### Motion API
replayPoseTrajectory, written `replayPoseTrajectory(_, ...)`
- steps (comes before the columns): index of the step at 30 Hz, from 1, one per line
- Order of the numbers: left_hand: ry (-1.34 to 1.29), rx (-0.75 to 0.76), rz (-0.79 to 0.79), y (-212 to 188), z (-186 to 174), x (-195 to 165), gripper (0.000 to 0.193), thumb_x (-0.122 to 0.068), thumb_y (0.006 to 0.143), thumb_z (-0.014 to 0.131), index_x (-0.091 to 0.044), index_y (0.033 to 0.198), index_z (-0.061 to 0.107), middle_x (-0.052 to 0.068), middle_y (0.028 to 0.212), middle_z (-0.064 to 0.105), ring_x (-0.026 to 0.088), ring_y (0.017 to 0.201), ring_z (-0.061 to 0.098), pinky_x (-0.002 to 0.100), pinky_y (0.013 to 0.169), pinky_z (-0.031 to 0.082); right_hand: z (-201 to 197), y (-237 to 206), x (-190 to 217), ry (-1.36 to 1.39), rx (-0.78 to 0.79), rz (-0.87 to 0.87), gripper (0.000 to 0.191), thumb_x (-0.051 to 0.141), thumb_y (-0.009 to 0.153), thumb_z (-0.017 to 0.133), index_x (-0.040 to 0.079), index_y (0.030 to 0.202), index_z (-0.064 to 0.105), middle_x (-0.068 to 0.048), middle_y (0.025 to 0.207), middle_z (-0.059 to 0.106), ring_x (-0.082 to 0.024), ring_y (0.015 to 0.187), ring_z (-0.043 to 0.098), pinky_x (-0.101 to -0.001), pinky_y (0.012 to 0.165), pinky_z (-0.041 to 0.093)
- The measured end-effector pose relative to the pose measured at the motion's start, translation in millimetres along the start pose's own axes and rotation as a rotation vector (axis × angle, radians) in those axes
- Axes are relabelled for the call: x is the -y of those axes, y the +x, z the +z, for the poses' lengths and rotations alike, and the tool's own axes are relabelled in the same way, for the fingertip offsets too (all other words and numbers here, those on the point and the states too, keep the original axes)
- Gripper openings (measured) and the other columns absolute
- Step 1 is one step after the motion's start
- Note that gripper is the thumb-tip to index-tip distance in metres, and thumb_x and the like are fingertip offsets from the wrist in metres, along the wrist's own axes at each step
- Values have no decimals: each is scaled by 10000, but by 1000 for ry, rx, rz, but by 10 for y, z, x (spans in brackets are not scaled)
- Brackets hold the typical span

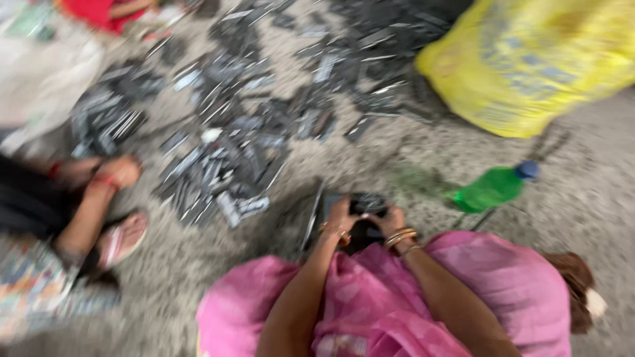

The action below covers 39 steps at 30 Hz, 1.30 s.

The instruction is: The person sits on the floor and assembles metal hinges by inserting pins into hinge leaves using a metal block and hammer. They repeatedly pick up hinge parts, align them, and strike the pins to secure them, then place the assembled hinges into a nearby bucket.

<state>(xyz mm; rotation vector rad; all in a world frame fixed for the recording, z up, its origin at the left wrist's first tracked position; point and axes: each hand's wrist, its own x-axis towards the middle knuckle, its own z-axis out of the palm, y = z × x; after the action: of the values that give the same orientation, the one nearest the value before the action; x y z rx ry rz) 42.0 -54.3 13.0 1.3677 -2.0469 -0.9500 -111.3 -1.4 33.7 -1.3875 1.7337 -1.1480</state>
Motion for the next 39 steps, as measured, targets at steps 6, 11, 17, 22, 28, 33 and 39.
replayPoseTrajectory(6,-235,255,-288,-63,-145,-55,696,-552,656,861,-121,1193,758,140,1169,776,291,1106,727,398,963,532,-120,45,-74,135,211,249,533,379,854,841,-43,1148,702,-95,1007,772,-193,856,715,-352,769,558)
replayPoseTrajectory(11,-411,140,-336,-130,-5,-197,858,-602,687,843,-42,1314,672,164,1269,719,294,1190,676,388,1024,502,-254,139,-123,185,131,373,499,332,840,861,-71,1103,730,-126,967,760,-193,811,696,-347,737,549)
replayPoseTrajectory(17,-1006,13,-301,-290,348,-417,1033,-410,663,931,38,1465,458,190,1364,650,273,1230,639,395,1072,485,-629,169,-83,-52,157,89,478,300,829,879,-74,1097,747,-132,952,768,-169,810,693,-323,723,556)
replayPoseTrajectory(22,-1085,-66,-152,-382,423,-640,907,-282,700,929,29,1443,512,147,1316,680,238,1199,647,385,1037,507,-1020,101,253,-97,204,-43,437,295,880,851,-51,1126,746,-116,986,765,-127,842,658,-296,745,542)
replayPoseTrajectory(28,-1183,-122,-55,-666,193,-781,878,-265,734,911,-10,1475,514,95,1253,687,212,1130,648,388,960,538,-1228,49,661,-107,416,-177,435,316,957,782,-79,1130,726,-145,967,769,-126,894,650,-299,788,529)
replayPoseTrajectory(33,-1219,-174,-177,-1094,-108,-680,918,-275,747,897,-17,1519,472,173,1138,699,291,899,645,424,703,538,-944,42,960,-190,613,-225,460,226,937,765,-85,1265,679,-166,1084,758,-141,954,687,-296,817,532)
replayPoseTrajectory(39,-1477,-403,6,-1598,-532,-550,763,-132,811,883,8,1446,484,121,1271,687,221,1112,689,386,888,599,-509,-144,1545,-147,720,-268,548,115,1009,678,-105,1495,551,-308,1123,704,-280,957,697,-424,790,569)
